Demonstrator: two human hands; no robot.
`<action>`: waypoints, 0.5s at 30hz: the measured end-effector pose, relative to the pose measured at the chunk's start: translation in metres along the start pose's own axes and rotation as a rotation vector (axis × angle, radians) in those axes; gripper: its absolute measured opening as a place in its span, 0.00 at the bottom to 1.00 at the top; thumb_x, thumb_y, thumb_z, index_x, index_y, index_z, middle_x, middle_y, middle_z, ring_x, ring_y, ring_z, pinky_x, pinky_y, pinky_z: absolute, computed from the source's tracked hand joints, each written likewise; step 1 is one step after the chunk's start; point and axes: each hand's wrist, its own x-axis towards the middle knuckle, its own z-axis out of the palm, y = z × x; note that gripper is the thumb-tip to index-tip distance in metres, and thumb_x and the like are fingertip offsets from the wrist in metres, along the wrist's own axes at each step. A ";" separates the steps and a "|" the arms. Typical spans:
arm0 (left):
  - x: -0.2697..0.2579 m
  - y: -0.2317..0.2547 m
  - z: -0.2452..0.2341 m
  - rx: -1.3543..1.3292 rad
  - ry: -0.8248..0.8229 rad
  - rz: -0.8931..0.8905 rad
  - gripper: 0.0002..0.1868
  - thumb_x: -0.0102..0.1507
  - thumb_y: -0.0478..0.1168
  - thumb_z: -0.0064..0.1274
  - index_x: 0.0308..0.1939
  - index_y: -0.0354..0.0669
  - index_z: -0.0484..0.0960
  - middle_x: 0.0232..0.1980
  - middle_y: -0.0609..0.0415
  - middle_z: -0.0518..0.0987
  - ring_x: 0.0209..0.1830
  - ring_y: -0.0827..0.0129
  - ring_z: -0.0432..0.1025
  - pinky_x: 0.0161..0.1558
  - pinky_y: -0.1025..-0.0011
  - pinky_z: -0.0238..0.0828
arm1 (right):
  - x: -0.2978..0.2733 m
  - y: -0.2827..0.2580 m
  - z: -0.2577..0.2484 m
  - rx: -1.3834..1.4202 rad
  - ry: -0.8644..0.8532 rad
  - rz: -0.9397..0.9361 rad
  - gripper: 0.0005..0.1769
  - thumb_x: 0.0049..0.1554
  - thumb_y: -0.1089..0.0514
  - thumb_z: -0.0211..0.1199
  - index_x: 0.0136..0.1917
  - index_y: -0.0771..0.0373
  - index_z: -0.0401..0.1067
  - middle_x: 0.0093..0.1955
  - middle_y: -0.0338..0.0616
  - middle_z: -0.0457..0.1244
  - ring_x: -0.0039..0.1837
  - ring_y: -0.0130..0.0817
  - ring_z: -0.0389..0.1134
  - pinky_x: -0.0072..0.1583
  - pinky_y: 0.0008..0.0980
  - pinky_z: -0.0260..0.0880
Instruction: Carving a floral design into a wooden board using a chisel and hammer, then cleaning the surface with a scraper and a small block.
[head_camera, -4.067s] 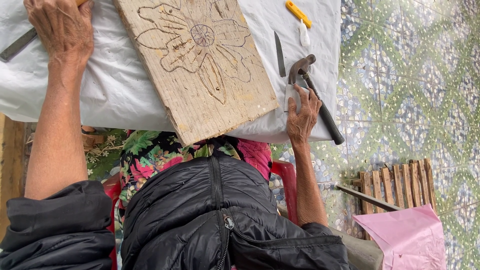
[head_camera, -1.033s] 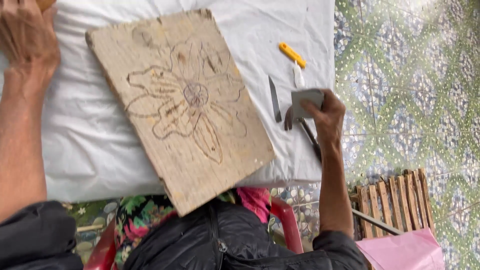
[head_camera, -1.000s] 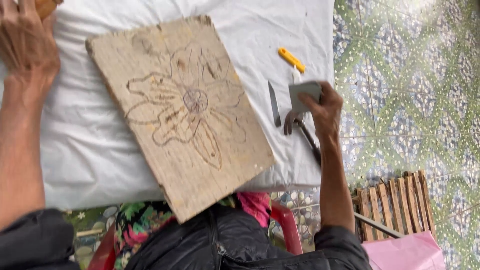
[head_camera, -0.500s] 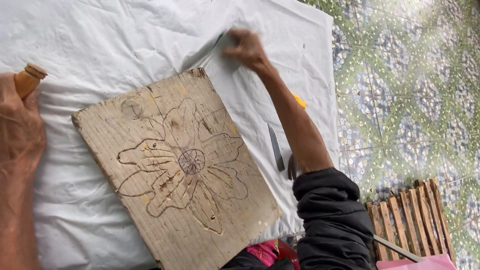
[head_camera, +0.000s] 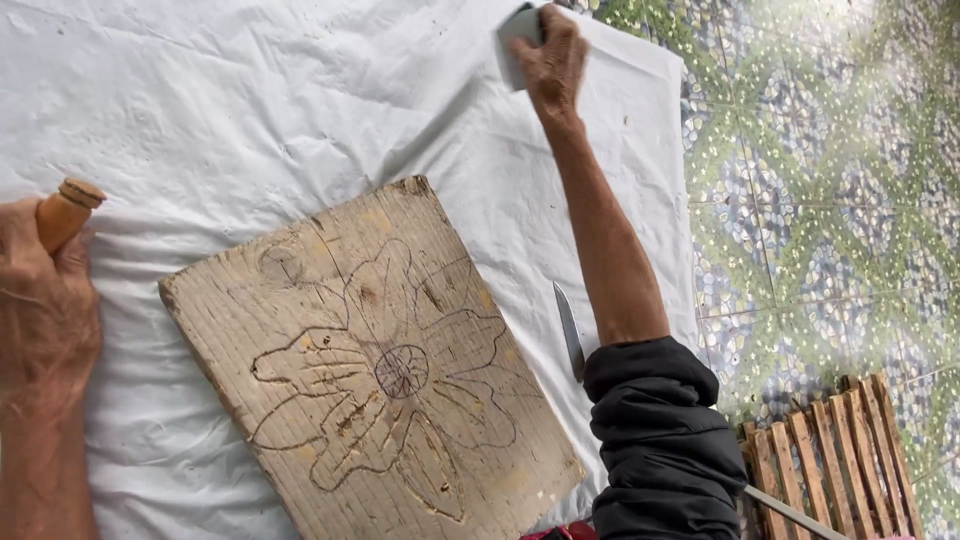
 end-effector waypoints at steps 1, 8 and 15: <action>0.001 0.002 -0.003 0.049 0.001 0.016 0.13 0.85 0.34 0.66 0.68 0.32 0.79 0.59 0.40 0.81 0.55 0.49 0.78 0.60 0.60 0.74 | 0.004 -0.009 0.005 0.382 -0.114 0.103 0.18 0.45 0.49 0.74 0.47 0.56 0.77 0.42 0.42 0.73 0.43 0.33 0.75 0.39 0.32 0.82; 0.001 0.003 -0.001 -0.071 -0.024 -0.023 0.13 0.87 0.32 0.66 0.66 0.27 0.77 0.57 0.36 0.80 0.54 0.46 0.75 0.57 0.58 0.73 | 0.019 -0.035 0.067 0.400 -0.628 -0.073 0.16 0.52 0.62 0.67 0.55 0.63 0.77 0.50 0.50 0.73 0.51 0.45 0.77 0.51 0.40 0.85; 0.008 0.005 -0.003 -0.215 -0.013 -0.050 0.13 0.80 0.22 0.63 0.63 0.22 0.74 0.56 0.28 0.76 0.53 0.33 0.71 0.56 0.47 0.67 | 0.018 0.053 0.003 -0.373 0.004 -0.027 0.08 0.45 0.59 0.65 0.39 0.55 0.68 0.35 0.39 0.63 0.37 0.37 0.64 0.37 0.42 0.65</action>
